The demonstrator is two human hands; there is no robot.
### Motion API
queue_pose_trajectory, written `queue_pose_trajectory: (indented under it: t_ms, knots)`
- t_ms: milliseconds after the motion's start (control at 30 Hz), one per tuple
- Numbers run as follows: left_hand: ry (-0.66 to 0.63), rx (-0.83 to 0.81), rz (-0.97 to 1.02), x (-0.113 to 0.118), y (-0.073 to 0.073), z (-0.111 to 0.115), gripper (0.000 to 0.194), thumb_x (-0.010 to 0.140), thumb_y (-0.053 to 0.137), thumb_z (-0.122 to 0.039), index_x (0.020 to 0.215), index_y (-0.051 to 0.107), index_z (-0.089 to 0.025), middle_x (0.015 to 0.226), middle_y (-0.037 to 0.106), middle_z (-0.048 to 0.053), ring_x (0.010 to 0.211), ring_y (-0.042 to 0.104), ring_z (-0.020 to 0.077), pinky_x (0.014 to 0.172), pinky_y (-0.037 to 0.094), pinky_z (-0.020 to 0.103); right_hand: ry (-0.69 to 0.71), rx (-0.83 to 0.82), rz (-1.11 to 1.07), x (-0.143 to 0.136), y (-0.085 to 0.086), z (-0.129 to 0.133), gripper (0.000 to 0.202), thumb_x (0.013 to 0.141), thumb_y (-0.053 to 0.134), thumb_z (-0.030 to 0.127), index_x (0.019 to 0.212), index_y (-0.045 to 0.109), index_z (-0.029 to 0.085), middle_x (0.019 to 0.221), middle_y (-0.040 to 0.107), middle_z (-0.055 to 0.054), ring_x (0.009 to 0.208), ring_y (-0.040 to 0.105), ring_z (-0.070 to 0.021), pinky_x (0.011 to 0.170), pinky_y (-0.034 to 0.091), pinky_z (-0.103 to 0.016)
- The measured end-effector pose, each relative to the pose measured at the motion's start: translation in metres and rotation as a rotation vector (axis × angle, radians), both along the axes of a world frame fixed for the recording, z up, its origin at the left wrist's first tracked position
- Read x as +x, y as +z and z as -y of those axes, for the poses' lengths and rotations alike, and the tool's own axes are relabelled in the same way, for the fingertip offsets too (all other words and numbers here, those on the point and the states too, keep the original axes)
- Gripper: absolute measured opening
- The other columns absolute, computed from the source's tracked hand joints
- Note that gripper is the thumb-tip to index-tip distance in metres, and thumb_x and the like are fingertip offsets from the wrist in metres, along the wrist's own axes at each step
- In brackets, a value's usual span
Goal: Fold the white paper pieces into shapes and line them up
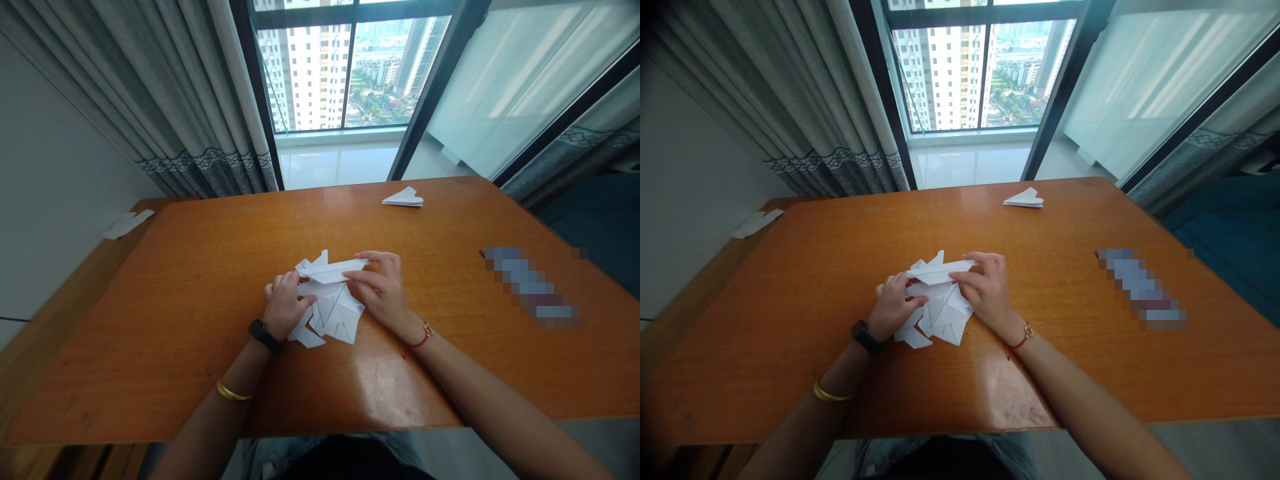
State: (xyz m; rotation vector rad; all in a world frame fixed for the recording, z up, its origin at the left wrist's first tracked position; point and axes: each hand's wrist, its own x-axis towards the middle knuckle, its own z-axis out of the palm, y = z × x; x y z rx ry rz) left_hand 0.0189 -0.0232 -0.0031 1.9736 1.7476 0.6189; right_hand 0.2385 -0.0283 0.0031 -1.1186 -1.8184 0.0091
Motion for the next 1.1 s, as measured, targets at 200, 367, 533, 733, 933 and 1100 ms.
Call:
queue_pose_trajectory:
  t_ms: [200, 367, 533, 733, 933, 1100]
  knots:
    - [-0.095, -0.267, 0.712, -0.006, 0.015, -0.003, 0.028, 0.076, 0.063, -0.035, 0.096, 0.061, -0.016, 0.075, 0.068, 0.003, 0.066, 0.064, 0.0168, 0.059, 0.048, 0.026, 0.059, 0.092, 0.067, -0.003, 0.001, 0.007, 0.023, 0.082, 0.065, 0.016, 0.090, 0.075, 0.035, 0.102, 0.061, -0.003, 0.094, 0.049, -0.0211, 0.086, 0.039, -0.042]
    - [-0.083, -0.604, 1.142, -0.004, 0.022, -0.001, 0.035, 0.075, 0.066, -0.034, 0.102, 0.059, -0.013, 0.056, 0.058, -0.001, 0.044, 0.056, 0.0107, 0.039, 0.038, 0.018, 0.112, 0.110, 0.159, 0.000, 0.002, 0.010, 0.030, 0.081, 0.065, 0.015, 0.098, 0.072, 0.038, 0.100, 0.063, -0.002, 0.096, 0.048, -0.0233, 0.086, 0.041, -0.046]
    - [-0.032, -0.658, 1.269, -0.010, 0.024, -0.002, 0.035, 0.069, 0.069, -0.023, 0.103, 0.064, -0.015, 0.061, 0.061, 0.000, 0.046, 0.055, 0.0085, 0.039, 0.042, 0.017, 0.340, -0.054, 0.157, 0.002, 0.007, 0.009, 0.025, 0.085, 0.055, 0.016, 0.104, 0.067, 0.027, 0.118, 0.057, -0.008, 0.118, 0.049, -0.0263, 0.096, 0.044, -0.049]
    - [-0.073, -0.739, 1.258, -0.012, 0.022, -0.002, 0.030, 0.073, 0.068, -0.028, 0.099, 0.064, -0.015, 0.060, 0.060, 0.000, 0.047, 0.057, 0.0100, 0.042, 0.044, 0.018, 0.564, -0.301, 0.134, -0.004, 0.012, 0.015, 0.015, 0.092, 0.048, 0.023, 0.104, 0.056, 0.019, 0.128, 0.052, -0.013, 0.114, 0.054, -0.0216, 0.094, 0.048, -0.040]
    - [-0.099, -0.426, 1.031, -0.008, 0.021, 0.000, 0.045, 0.089, 0.043, -0.046, 0.121, 0.053, -0.016, 0.079, 0.062, 0.005, 0.064, 0.061, 0.0164, 0.053, 0.049, 0.027, 0.495, -0.291, 0.101, -0.010, 0.010, 0.017, 0.010, 0.089, 0.055, 0.024, 0.098, 0.052, 0.021, 0.112, 0.059, -0.011, 0.101, 0.058, -0.0200, 0.086, 0.050, -0.037]
    - [-0.244, 0.352, -0.038, -0.013, 0.026, 0.001, 0.021, 0.090, 0.049, -0.032, 0.093, 0.065, -0.019, 0.082, 0.063, 0.008, 0.080, 0.056, 0.0207, 0.073, 0.041, 0.034, 0.246, -0.191, -0.036, 0.001, 0.006, 0.008, 0.012, 0.085, 0.059, 0.020, 0.095, 0.052, 0.022, 0.107, 0.058, -0.010, 0.101, 0.057, -0.0214, 0.084, 0.050, -0.038]
